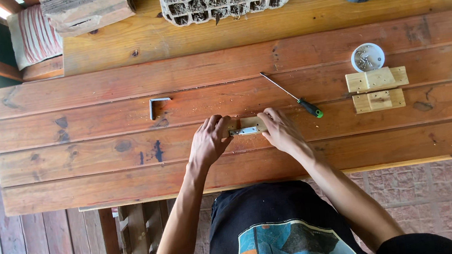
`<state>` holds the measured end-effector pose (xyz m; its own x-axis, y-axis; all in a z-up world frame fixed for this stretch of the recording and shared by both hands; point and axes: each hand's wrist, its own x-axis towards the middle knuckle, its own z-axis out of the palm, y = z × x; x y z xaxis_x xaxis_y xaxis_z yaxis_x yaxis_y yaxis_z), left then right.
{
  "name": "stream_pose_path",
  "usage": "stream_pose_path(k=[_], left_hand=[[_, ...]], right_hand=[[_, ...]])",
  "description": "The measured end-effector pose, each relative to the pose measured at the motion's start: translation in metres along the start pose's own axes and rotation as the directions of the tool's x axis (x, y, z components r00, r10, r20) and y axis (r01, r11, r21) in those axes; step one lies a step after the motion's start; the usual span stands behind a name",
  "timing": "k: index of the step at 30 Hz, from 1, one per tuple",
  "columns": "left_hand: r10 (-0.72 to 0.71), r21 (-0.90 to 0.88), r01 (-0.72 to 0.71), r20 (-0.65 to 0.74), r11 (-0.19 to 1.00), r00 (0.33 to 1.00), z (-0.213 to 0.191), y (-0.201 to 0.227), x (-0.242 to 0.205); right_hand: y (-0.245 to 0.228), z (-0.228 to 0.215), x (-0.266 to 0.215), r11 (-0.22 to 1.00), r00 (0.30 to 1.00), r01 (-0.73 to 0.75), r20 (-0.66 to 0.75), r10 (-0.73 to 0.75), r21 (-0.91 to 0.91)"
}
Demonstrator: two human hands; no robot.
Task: The person assembles small wooden blocks using metal corner brackets and screws. They position the brackets on the wood, insert screws, and tighten them with a screwdriver. The person repeats this process for multiple blocks on a wooden workbench.
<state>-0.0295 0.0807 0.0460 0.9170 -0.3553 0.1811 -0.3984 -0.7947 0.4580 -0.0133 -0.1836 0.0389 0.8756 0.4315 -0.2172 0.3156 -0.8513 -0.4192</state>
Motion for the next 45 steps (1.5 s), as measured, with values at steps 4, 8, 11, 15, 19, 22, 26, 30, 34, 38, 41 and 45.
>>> stream_pose_path(k=[4, 8, 11, 15, 19, 22, 26, 30, 34, 38, 41, 45], left_hand=[[0.039, 0.051, -0.041, 0.024, 0.998, 0.999, -0.013, 0.01, 0.012], [-0.027, -0.12, 0.036, 0.077, 0.992, 0.997, -0.014, 0.017, 0.017], [-0.036, -0.298, 0.062, 0.091, 0.953, 0.995, -0.01, 0.019, 0.02], [-0.053, -0.304, 0.082, 0.104, 0.949, 0.993, 0.004, 0.012, 0.017], [-0.051, -0.298, 0.092, 0.141, 0.95, 0.989, 0.014, 0.009, 0.013], [-0.056, -0.287, 0.097, 0.149, 0.953, 0.987, 0.035, -0.001, 0.009], [-0.033, -0.298, 0.074, 0.14, 0.952, 0.99, 0.047, -0.003, 0.01], [-0.049, -0.316, 0.096, 0.152, 0.944, 0.987, 0.048, 0.0, 0.016], [-0.065, -0.287, 0.113, 0.174, 0.951, 0.983, 0.052, -0.001, 0.014], [-0.108, -0.201, 0.161, 0.253, 0.966, 0.962, 0.07, -0.007, 0.012], [-0.094, -0.246, 0.139, 0.186, 0.959, 0.978, 0.077, -0.012, 0.012], [-0.115, -0.229, 0.162, 0.204, 0.96, 0.972, 0.083, -0.008, 0.013]], right_hand=[[-0.01, -0.007, 0.0, 0.999, 0.998, 0.034, -0.046, -0.033, 0.029], [0.003, 0.013, 0.002, 0.993, 0.987, 0.099, -0.132, -0.09, 0.059], [0.0, 0.016, 0.002, 0.993, 0.979, 0.097, -0.188, -0.084, 0.062], [-0.013, 0.001, -0.002, 0.999, 0.983, 0.051, -0.175, -0.049, 0.012], [-0.016, 0.003, -0.002, 0.999, 0.982, 0.025, -0.187, -0.018, 0.035], [-0.016, 0.003, -0.003, 0.998, 0.981, 0.018, -0.193, -0.005, 0.062], [-0.006, 0.012, -0.002, 0.994, 0.98, 0.022, -0.2, 0.0, 0.109], [-0.003, 0.014, -0.003, 0.993, 0.979, 0.027, -0.202, -0.004, 0.114], [0.0, 0.018, -0.005, 0.99, 0.979, 0.028, -0.206, 0.001, 0.14], [-0.006, 0.013, -0.008, 0.987, 0.981, 0.002, -0.191, 0.029, 0.158], [-0.004, 0.013, -0.006, 0.99, 0.981, 0.012, -0.195, 0.016, 0.143], [-0.004, 0.015, -0.007, 0.991, 0.977, 0.023, -0.213, 0.006, 0.135]])
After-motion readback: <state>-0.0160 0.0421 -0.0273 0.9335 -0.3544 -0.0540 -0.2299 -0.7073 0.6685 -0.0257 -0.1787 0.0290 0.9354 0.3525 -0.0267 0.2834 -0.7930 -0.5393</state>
